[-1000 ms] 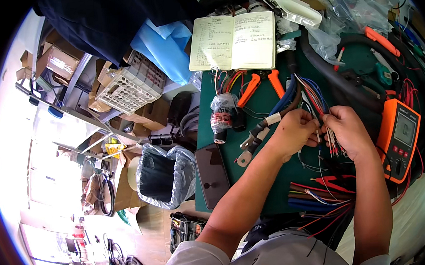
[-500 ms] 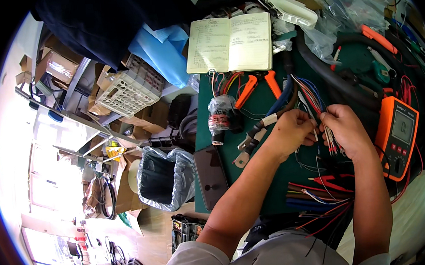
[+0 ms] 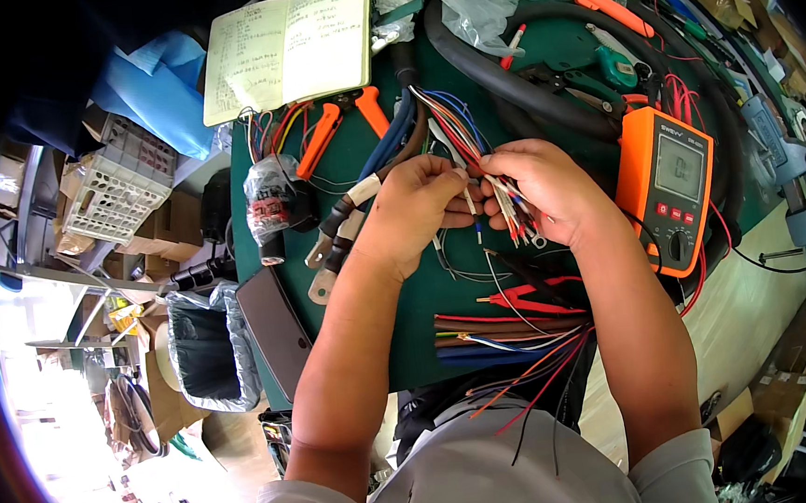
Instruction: The person touches wire leads with multimeter probes, consults a notebook, and organizes multiple colored wires into groups by hand.
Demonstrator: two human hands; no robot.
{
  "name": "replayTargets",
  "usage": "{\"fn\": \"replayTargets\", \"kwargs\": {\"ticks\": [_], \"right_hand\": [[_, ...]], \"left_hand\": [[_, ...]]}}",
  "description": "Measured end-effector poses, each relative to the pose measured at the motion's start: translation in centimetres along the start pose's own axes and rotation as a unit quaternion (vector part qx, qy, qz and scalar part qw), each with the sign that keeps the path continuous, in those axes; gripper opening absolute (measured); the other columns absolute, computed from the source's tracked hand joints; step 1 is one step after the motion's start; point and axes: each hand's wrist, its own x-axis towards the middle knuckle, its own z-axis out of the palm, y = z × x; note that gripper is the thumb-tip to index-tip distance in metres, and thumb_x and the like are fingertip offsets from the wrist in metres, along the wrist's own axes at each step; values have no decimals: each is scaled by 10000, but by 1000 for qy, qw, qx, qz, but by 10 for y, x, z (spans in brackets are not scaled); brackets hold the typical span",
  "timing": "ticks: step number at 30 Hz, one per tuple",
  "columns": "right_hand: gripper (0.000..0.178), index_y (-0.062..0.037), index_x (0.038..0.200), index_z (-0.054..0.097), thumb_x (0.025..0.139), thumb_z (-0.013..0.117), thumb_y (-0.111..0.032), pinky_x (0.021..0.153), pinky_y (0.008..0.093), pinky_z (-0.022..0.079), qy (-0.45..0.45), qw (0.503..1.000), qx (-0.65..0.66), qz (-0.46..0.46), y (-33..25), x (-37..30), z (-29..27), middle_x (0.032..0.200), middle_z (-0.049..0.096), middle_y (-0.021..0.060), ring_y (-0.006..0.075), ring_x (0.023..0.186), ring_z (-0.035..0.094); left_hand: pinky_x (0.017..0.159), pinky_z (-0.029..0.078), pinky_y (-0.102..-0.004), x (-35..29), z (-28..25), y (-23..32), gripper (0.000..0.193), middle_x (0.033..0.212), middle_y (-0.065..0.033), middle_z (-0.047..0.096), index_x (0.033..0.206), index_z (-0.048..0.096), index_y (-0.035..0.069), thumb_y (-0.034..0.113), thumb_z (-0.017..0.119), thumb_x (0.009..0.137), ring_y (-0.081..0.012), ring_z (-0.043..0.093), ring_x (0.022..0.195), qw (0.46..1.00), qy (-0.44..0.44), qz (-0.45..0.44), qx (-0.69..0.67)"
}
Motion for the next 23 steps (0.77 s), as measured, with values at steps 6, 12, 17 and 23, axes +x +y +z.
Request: {"fn": "replayTargets", "kwargs": {"ticks": [6, 12, 17, 23], "right_hand": [[167, -12, 918, 631, 895, 616, -177, 537, 292, 547, 12, 999, -39, -15, 4, 3, 3, 774, 630, 55, 123, 625, 607], [194, 22, 927, 631, 907, 587, -166, 535, 310, 530, 10, 999, -26, -29, 1, 0, 7, 756, 635, 87, 145, 623, 610], [222, 41, 926, 642, 917, 571, -169, 545, 320, 516, -6, 998, -31, -51, 5, 3, 2, 746, 644, 97, 153, 629, 615], [233, 26, 943, 655, 923, 578, -192, 564, 322, 521, 22, 995, -82, -48, 1, -2, 3, 757, 652, 87, 151, 629, 617]], "left_hand": [[764, 529, -309, 1, -1, -2, 197, 904, -98, 672, 1015, 571, 19, 202, 573, 944, -195, 680, 829, 1000, -11, 7, 15], [750, 546, -306, 2, 0, -2, 197, 895, -97, 664, 999, 574, 8, 188, 608, 928, -186, 677, 812, 1000, 3, 6, 20], [721, 556, -292, 2, 2, -2, 227, 885, -86, 660, 987, 579, 2, 199, 660, 906, -165, 674, 807, 999, 17, 7, 36], [777, 572, -289, 2, 1, -1, 285, 878, -72, 656, 1006, 579, -12, 216, 699, 883, -157, 677, 816, 999, 7, 3, 49]]}}
